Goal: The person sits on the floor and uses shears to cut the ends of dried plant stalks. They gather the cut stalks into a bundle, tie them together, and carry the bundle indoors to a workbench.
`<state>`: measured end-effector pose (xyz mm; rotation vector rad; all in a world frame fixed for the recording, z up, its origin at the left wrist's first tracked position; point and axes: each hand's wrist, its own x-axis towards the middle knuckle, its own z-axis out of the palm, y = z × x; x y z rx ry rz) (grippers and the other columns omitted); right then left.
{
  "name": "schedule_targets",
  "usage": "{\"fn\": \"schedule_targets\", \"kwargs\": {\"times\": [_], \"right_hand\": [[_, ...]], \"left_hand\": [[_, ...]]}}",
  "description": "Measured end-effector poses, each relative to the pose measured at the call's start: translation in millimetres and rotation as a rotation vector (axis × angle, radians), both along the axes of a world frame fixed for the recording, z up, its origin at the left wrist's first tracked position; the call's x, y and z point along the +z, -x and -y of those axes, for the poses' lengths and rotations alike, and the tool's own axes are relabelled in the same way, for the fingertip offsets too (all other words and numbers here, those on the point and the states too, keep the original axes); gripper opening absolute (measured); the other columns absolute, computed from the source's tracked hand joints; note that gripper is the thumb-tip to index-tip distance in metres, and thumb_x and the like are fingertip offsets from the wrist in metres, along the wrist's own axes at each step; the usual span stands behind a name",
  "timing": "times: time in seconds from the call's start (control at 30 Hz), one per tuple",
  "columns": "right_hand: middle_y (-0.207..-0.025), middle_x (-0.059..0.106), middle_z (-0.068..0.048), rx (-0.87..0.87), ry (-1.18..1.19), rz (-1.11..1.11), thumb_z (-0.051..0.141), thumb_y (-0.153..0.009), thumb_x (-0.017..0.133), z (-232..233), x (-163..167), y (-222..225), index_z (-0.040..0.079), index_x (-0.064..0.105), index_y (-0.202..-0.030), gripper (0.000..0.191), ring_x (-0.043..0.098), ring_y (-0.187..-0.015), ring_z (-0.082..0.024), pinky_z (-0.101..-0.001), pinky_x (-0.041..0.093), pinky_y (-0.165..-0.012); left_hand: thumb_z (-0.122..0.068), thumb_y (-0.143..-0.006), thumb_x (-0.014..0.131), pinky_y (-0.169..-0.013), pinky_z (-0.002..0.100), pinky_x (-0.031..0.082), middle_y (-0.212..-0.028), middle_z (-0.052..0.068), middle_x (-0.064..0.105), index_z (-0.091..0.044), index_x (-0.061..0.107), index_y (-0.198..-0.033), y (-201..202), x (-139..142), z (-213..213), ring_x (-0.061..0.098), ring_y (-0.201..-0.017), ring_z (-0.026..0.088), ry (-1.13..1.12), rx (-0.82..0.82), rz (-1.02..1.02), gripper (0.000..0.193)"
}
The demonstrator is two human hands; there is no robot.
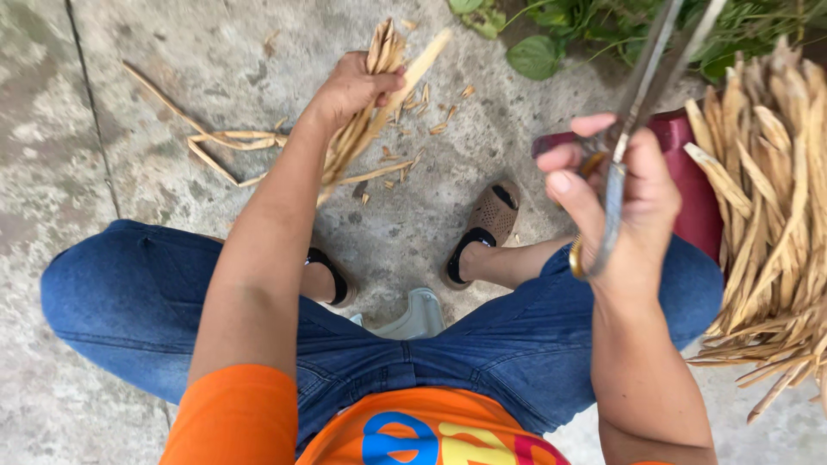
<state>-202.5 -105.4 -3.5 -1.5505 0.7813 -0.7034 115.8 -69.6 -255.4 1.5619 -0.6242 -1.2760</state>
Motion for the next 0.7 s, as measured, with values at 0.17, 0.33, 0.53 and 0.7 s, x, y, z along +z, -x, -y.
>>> {"fn": "schedule_targets", "kwargs": {"times": [0.17,0.33,0.53,0.7], "right_hand": [[-0.115,0.072,-0.007,-0.025,-0.020,0.173,-0.005,-0.101,0.076,5.1,-9.4,-9.9,0.006,0.054,-0.140,0.046,0.065,-0.097,-0.010,-0.0222,0.054,-0.082],[-0.114,0.072,-0.008,-0.001,-0.093,0.394,-0.003,-0.098,0.076,9.6,-13.3,-27.2,0.010,0.053,-0.140,0.050,0.067,-0.098,-0.012,-0.0257,0.056,-0.082],[-0.114,0.067,-0.005,0.076,-0.034,0.351,0.003,-0.096,0.082,-2.8,-14.8,-37.4,0.009,0.056,-0.138,0.050,0.063,-0.098,-0.012,-0.0264,0.056,-0.085],[-0.132,0.061,0.002,0.114,0.149,0.303,0.003,-0.094,0.085,-9.9,-15.4,-44.8,0.009,0.056,-0.138,0.054,0.058,-0.111,-0.007,-0.0239,0.054,-0.100]], "left_hand": [[-0.014,-0.087,0.080,-0.066,0.025,0.059,-0.092,0.005,0.076,-0.003,0.075,-0.109,28.6,118.3,-2.2,0.066,-0.070,0.009,0.241,-0.152,-0.173,0.024],[-0.017,-0.090,0.080,-0.069,0.024,0.058,-0.089,0.004,0.074,-0.002,0.074,-0.110,62.5,183.0,-39.5,0.066,-0.073,0.009,0.275,-0.320,-0.130,0.025],[-0.022,-0.091,0.079,-0.070,0.023,0.057,-0.093,-0.002,0.074,-0.007,0.074,-0.111,97.0,200.0,-75.4,0.065,-0.078,0.005,0.357,-0.244,0.019,0.026],[-0.020,-0.094,0.083,-0.069,0.023,0.055,-0.088,-0.003,0.071,-0.005,0.075,-0.108,113.9,193.2,-79.0,0.061,-0.078,0.004,0.502,-0.080,0.186,0.022]]}}
